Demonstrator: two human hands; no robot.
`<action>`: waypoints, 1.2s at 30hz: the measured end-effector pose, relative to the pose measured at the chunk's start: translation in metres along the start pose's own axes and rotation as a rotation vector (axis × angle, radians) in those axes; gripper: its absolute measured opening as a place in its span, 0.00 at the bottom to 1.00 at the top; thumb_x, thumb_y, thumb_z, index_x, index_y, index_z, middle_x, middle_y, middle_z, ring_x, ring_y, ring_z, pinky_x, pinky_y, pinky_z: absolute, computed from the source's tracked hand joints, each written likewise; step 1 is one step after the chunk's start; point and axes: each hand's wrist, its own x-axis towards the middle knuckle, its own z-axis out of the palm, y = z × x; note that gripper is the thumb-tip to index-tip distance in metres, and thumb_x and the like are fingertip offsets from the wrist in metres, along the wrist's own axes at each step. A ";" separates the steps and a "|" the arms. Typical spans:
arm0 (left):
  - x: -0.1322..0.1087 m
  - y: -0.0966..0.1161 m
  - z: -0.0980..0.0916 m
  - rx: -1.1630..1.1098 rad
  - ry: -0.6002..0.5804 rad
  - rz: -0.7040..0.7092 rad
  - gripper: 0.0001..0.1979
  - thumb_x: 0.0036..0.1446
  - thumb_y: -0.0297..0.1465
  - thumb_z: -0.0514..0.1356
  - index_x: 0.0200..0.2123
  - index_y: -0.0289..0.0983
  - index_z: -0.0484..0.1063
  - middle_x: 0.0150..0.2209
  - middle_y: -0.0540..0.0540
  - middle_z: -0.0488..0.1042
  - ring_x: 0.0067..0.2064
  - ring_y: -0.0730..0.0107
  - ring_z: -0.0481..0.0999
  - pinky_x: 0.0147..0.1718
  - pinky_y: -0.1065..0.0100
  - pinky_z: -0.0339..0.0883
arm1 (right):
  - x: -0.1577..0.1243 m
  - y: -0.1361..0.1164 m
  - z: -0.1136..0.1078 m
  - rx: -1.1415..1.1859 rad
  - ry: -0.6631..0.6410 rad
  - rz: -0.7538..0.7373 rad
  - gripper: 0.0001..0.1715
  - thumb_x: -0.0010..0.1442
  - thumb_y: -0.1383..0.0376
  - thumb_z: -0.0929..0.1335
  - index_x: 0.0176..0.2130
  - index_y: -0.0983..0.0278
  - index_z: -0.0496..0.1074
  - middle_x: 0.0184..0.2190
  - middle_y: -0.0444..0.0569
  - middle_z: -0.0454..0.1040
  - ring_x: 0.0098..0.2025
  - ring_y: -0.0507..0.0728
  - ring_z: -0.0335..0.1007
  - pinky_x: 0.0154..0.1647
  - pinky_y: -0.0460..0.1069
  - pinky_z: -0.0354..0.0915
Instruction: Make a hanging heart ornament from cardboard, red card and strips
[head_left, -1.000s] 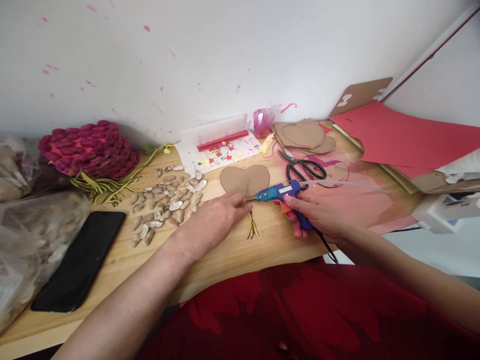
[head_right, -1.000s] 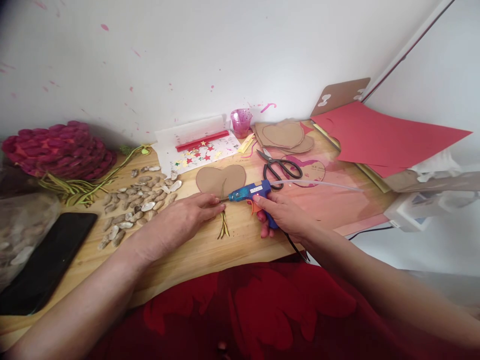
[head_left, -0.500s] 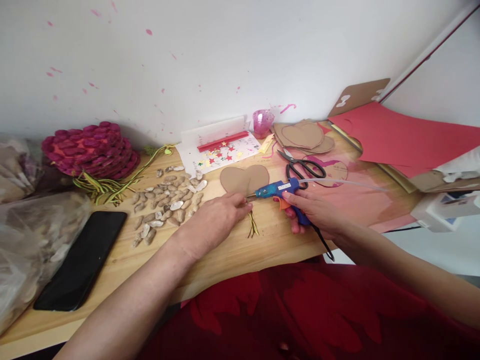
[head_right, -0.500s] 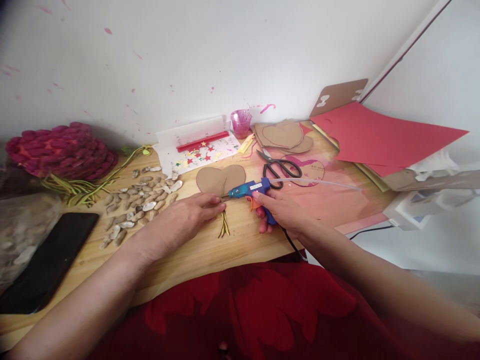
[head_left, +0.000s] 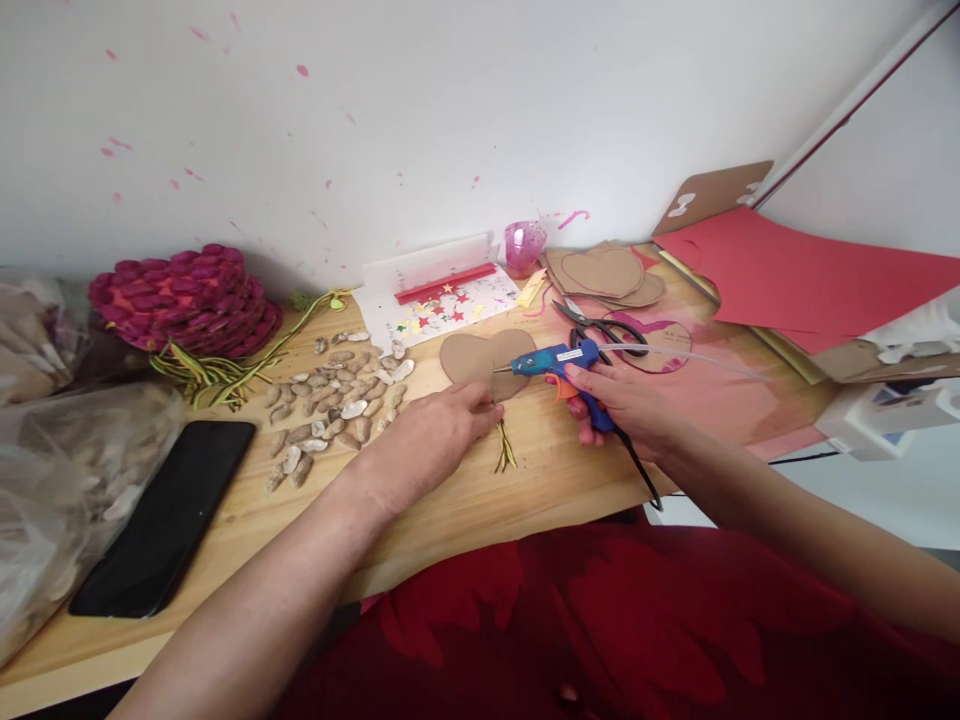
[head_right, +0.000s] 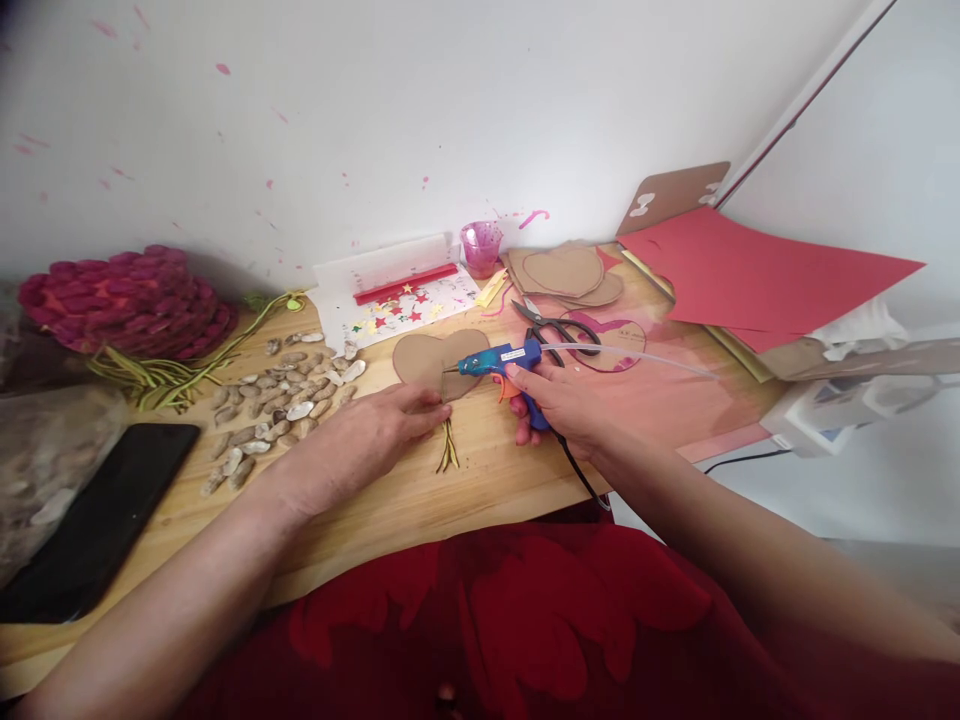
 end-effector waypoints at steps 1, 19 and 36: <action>0.000 0.000 0.000 0.006 0.009 -0.002 0.17 0.73 0.34 0.48 0.57 0.43 0.71 0.56 0.42 0.74 0.56 0.57 0.74 0.55 0.60 0.66 | -0.002 0.001 -0.002 0.001 -0.008 0.008 0.08 0.73 0.62 0.62 0.42 0.63 0.67 0.20 0.38 0.65 0.14 0.48 0.66 0.12 0.41 0.54; -0.001 0.004 -0.004 0.014 0.023 -0.012 0.16 0.73 0.35 0.47 0.53 0.43 0.73 0.54 0.43 0.74 0.53 0.57 0.75 0.52 0.61 0.66 | -0.011 0.012 -0.005 -0.078 -0.075 0.086 0.10 0.71 0.58 0.64 0.41 0.62 0.66 0.22 0.38 0.66 0.15 0.48 0.68 0.14 0.41 0.56; -0.001 0.003 -0.003 0.005 0.017 -0.013 0.16 0.72 0.34 0.49 0.55 0.42 0.73 0.51 0.42 0.75 0.55 0.57 0.73 0.53 0.61 0.67 | -0.012 0.014 -0.006 -0.036 -0.050 0.087 0.08 0.70 0.58 0.65 0.41 0.61 0.68 0.21 0.39 0.67 0.15 0.48 0.67 0.12 0.41 0.54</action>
